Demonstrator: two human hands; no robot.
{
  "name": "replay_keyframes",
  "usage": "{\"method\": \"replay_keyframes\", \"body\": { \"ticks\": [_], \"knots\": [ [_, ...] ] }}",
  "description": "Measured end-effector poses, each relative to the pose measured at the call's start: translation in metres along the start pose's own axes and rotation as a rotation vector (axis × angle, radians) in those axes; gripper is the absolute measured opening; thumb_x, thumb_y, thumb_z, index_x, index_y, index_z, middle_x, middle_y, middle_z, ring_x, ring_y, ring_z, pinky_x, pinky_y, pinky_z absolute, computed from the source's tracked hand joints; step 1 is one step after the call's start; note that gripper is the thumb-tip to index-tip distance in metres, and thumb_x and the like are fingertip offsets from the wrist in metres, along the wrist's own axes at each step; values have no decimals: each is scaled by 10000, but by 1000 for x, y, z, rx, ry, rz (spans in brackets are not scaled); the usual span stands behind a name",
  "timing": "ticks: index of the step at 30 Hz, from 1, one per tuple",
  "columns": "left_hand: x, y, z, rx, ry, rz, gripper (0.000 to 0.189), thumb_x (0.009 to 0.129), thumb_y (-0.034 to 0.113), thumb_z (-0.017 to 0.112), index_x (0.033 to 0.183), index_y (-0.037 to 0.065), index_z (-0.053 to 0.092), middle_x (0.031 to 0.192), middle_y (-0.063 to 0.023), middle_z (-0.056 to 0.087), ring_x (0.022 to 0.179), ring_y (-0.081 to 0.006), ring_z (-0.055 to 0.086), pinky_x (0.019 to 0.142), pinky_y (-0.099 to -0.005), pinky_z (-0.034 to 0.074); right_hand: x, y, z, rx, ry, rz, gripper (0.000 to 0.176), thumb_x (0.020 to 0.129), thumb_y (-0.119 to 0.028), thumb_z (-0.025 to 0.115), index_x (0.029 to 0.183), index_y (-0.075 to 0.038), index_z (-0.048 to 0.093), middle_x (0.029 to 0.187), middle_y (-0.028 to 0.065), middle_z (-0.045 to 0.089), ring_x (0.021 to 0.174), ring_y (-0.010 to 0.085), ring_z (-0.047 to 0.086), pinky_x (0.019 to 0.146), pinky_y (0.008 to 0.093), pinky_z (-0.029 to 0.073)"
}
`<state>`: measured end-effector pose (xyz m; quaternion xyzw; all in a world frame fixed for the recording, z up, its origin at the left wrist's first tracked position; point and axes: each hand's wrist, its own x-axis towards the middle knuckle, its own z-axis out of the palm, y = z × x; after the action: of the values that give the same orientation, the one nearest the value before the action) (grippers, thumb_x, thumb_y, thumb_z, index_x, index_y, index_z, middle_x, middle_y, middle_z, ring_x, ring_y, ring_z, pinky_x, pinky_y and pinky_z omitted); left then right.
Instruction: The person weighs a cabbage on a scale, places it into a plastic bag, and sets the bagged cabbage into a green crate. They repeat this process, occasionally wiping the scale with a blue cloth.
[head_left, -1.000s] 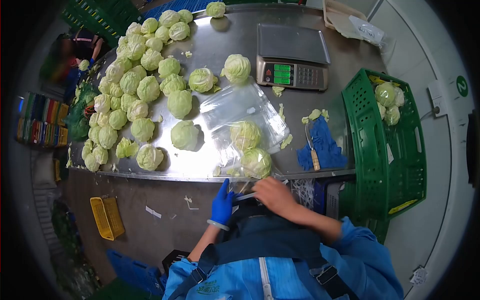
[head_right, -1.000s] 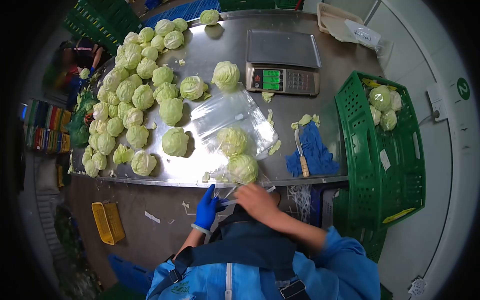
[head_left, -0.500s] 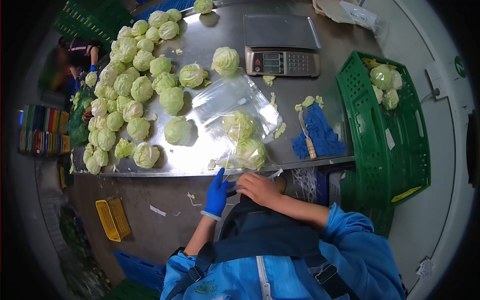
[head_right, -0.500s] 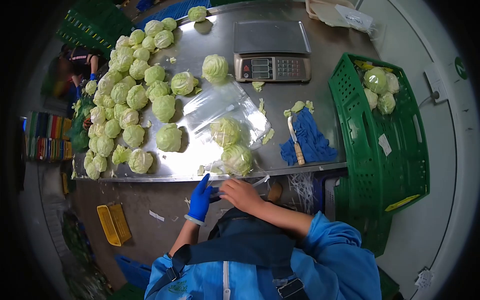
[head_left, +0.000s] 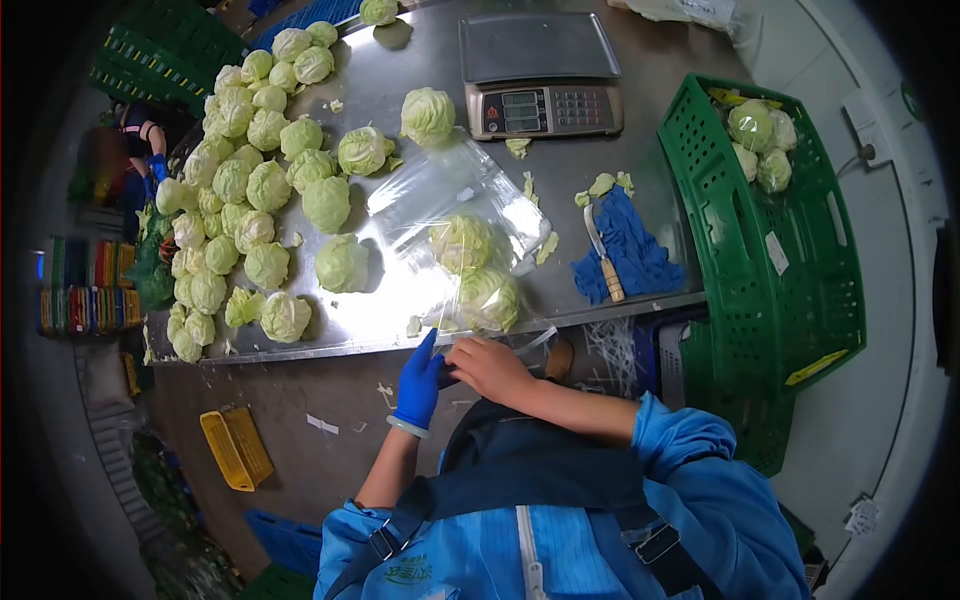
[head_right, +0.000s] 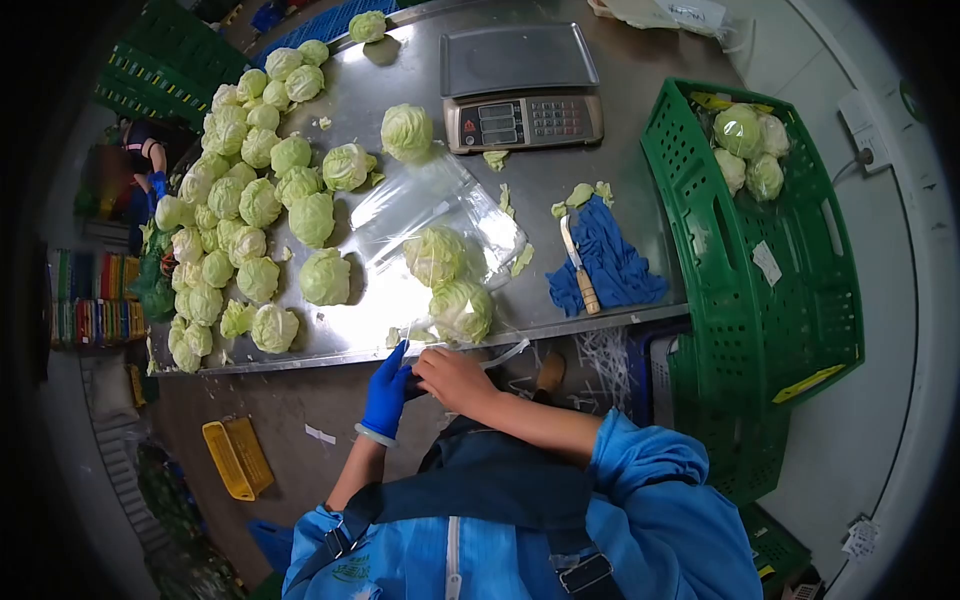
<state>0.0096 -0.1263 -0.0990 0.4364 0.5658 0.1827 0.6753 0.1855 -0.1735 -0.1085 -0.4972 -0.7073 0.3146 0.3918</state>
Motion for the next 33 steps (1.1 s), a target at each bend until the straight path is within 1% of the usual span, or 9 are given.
{"method": "replay_keyframes", "body": {
  "ticks": [7,10,14,15,17,19,20,26,33],
  "knots": [
    [5,-20,-4,45,29,115,579,950,76,494,1500,89,311,1007,-96,653,817,-136,630,728,-309,549,7,5,-5,-108,-297,-2,168,867,-191,616,942,-48,568,954,125,555,922,323,586,751,422,495],
    [-8,2,2,257,7,205,599,956,88,513,1511,129,291,885,-123,684,717,-164,667,675,-325,548,-91,28,-42,-132,-265,121,156,906,-177,549,947,-27,549,923,136,542,893,329,589,729,434,505],
    [-7,-4,-11,778,-30,454,599,960,95,535,1508,150,299,746,-130,678,637,-173,673,605,-337,536,-293,121,-56,-353,-1324,593,254,923,-229,482,1070,-67,611,975,153,644,938,306,653,754,426,546],
    [-5,-4,-18,836,-20,513,599,960,98,541,1507,150,302,719,-127,671,625,-171,671,589,-339,531,-271,101,-68,-332,-1343,712,262,910,-224,496,1088,-68,608,1017,150,635,984,306,636,777,424,541],
    [-12,29,-22,783,84,452,600,933,100,557,1490,166,348,878,-141,703,772,-233,694,690,-374,533,-215,72,-88,-436,-962,745,292,884,-215,524,1125,-70,600,1101,143,617,1075,305,603,822,418,529],
    [-3,56,-14,1126,153,796,604,874,68,567,1452,154,412,1146,-144,653,1088,-273,624,927,-417,472,-164,63,-99,-498,-120,395,397,782,-108,631,1164,-31,555,1223,128,538,1154,309,507,940,383,466],
    [4,70,-7,1315,14,899,606,856,75,574,1438,149,425,1199,-133,623,1151,-276,578,971,-425,438,-131,55,-101,-584,-19,322,483,766,-119,657,1230,-53,541,1263,101,516,1213,284,456,998,388,419],
    [57,55,-1,1594,-550,1295,423,802,210,636,1220,144,616,1258,-58,598,1215,-246,543,1021,-431,417,-78,107,-43,-684,117,75,410,781,-169,652,1181,-97,602,1240,46,548,1190,230,487,969,380,417],
    [70,71,-18,1180,-479,1029,264,781,73,654,1036,113,707,1038,-57,695,1024,-256,639,954,-415,466,-71,95,-59,-261,146,26,167,790,-99,648,950,-51,658,1056,21,636,1029,226,581,891,349,462]
  ]
}}
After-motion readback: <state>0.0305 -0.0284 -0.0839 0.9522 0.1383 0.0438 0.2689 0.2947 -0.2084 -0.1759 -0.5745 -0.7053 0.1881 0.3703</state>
